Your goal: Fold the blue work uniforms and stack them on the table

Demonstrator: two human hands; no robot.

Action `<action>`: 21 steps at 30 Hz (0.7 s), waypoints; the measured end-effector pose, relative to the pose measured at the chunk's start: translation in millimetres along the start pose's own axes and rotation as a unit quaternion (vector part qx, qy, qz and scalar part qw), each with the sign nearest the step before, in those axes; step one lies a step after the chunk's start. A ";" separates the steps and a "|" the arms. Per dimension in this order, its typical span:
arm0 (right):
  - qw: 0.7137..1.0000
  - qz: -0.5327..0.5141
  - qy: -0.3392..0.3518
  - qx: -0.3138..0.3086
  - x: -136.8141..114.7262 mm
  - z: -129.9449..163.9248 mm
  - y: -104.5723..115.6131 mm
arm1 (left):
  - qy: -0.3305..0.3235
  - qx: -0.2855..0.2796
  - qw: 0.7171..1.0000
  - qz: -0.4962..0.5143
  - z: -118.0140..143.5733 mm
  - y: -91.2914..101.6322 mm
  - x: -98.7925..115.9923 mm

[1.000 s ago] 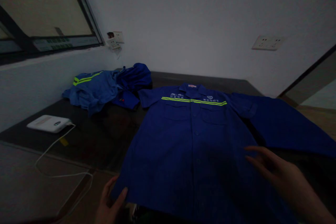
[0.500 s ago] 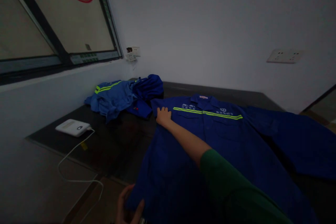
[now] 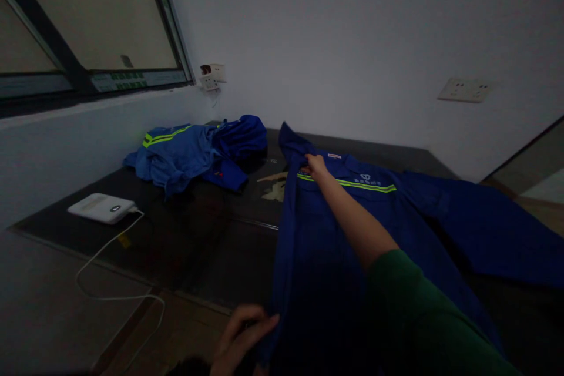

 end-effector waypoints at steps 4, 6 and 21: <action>0.993 -0.092 -0.049 0.061 36.6 10.5 76.6 | -0.194 -0.129 0.971 0.062 -23.3 -28.2 33.6; 0.988 -0.124 -0.064 0.070 58.6 21.8 101.2 | -0.212 -0.190 0.958 0.039 -28.8 -41.5 41.5; 0.972 -0.193 -0.098 0.094 124.2 26.9 119.4 | -0.298 -0.159 0.939 -0.060 -15.9 -56.7 52.4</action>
Point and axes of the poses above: each hand's wrist, its own z-axis away from the middle knuckle, its own y-axis out of the back of the hand, x = y × z, the point moved 4 cm from there along -z, towards the middle knuckle, and after that the axes turned 3 degrees about z, right-handed, at the moved point
